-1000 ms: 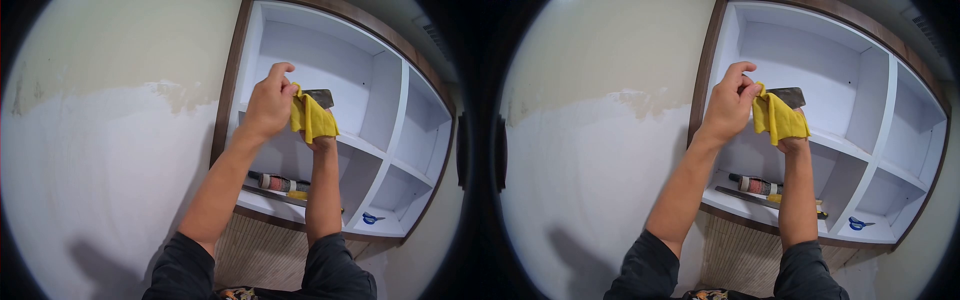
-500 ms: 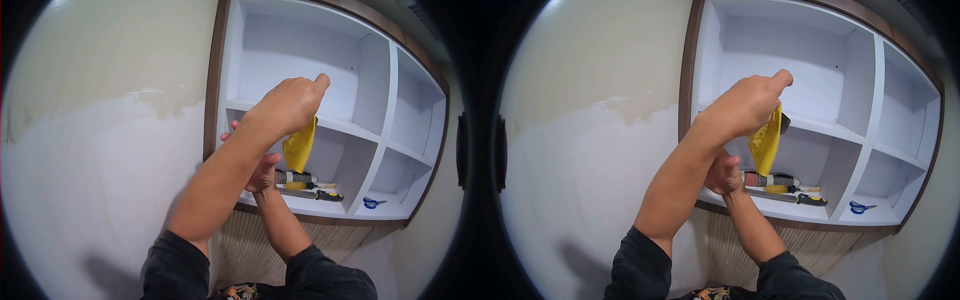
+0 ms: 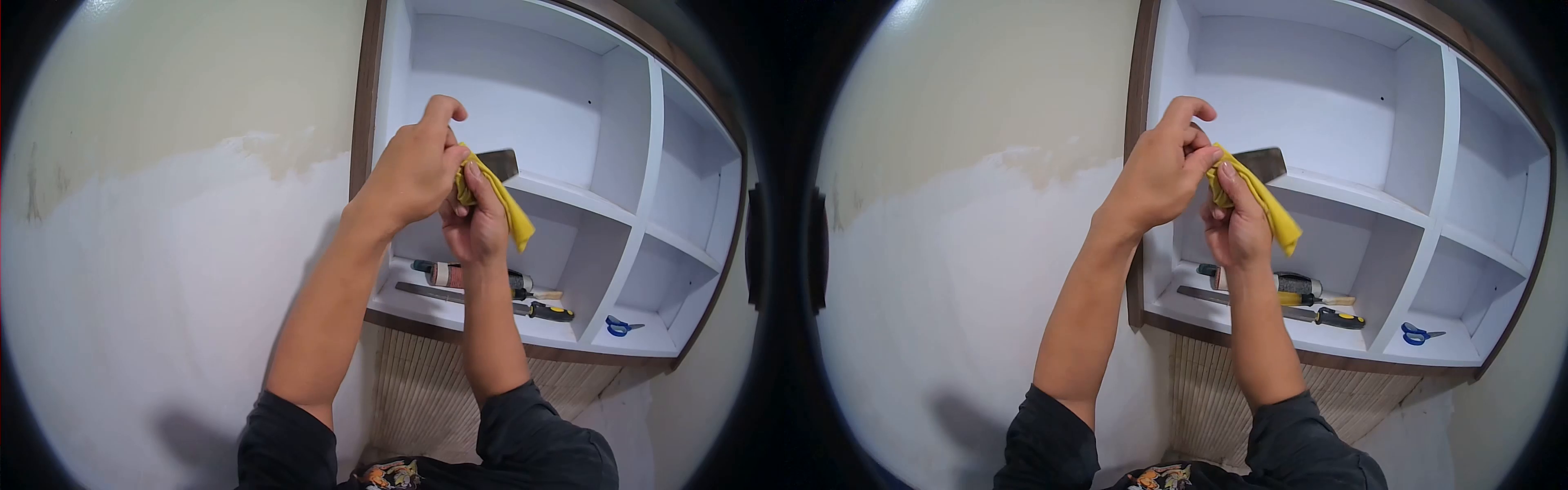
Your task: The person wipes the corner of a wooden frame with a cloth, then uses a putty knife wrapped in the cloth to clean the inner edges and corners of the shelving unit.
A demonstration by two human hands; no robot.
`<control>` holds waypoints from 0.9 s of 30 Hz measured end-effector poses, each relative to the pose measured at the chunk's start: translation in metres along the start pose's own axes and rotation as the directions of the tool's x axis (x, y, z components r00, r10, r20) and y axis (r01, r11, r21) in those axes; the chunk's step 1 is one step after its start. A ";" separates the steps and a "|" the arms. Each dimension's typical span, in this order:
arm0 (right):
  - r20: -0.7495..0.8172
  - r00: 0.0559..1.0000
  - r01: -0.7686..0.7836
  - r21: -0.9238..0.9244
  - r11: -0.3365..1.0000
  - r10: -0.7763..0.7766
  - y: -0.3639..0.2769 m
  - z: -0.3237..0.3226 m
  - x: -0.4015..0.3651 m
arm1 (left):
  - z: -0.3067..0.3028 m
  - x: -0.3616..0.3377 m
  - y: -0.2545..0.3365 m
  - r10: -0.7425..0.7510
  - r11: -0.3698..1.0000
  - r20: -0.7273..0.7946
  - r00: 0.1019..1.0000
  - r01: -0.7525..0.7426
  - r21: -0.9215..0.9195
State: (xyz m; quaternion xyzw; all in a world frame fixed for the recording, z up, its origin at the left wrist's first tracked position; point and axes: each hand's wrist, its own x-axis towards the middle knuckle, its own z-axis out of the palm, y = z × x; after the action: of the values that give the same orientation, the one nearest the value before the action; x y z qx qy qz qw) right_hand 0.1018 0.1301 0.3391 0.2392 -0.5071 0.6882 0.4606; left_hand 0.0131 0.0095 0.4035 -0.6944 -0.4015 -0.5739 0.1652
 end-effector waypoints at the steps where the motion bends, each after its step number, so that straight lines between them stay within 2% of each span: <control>1: -0.081 0.997 -0.011 -0.027 1.000 0.009 -0.002 0.002 0.003 | 0.000 -0.002 -0.004 -0.012 1.000 -0.043 0.999 0.011 -0.023; 4: -0.209 0.978 -0.046 -0.242 0.969 -0.005 -0.010 0.019 0.009 | 0.005 -0.003 -0.026 -0.017 0.996 -0.155 0.988 0.002 -0.092; 6: -0.221 0.970 0.004 -0.413 0.911 -0.104 -0.017 0.016 0.019 | 0.008 0.001 -0.041 0.027 0.992 -0.209 0.978 -0.052 -0.117; 8: -0.225 0.947 0.075 -0.538 0.840 -0.229 -0.033 0.004 0.035 | 0.005 0.008 -0.050 -0.200 0.974 -0.198 0.960 0.216 0.067; 9: -0.173 0.927 0.142 -0.659 0.738 -0.334 -0.045 0.004 0.042 | 0.003 0.012 -0.052 -0.309 0.926 -0.204 0.929 0.343 0.158; 12: -0.036 0.864 0.207 -0.884 0.420 -0.503 -0.077 0.003 0.057 | 0.008 0.031 -0.071 -0.500 0.742 -0.129 0.856 0.501 0.445; 15: -0.063 0.872 0.177 -0.884 0.432 -0.486 -0.091 -0.017 0.075 | 0.008 0.044 -0.061 -0.585 0.701 -0.092 0.806 0.560 0.441; 18: -0.129 0.919 0.114 -0.817 0.565 -0.372 -0.095 -0.025 0.076 | 0.007 0.067 -0.065 -0.529 0.706 -0.142 0.837 0.527 0.473; 23: -0.129 0.930 0.112 -0.791 0.602 -0.343 -0.095 -0.025 0.083 | -0.004 0.111 -0.054 -0.512 0.672 -0.203 0.835 0.536 0.510; 27: -0.160 0.925 0.085 -0.795 0.600 -0.344 -0.093 -0.020 0.086 | -0.005 0.084 -0.058 -0.543 0.631 -0.180 0.820 0.540 0.557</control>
State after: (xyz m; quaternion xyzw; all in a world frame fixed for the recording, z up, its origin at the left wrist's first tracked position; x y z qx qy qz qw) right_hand 0.1460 0.1882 0.4443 -0.0291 -0.6449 0.3685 0.6689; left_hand -0.0322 0.0735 0.4697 -0.4572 -0.7477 -0.4427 0.1897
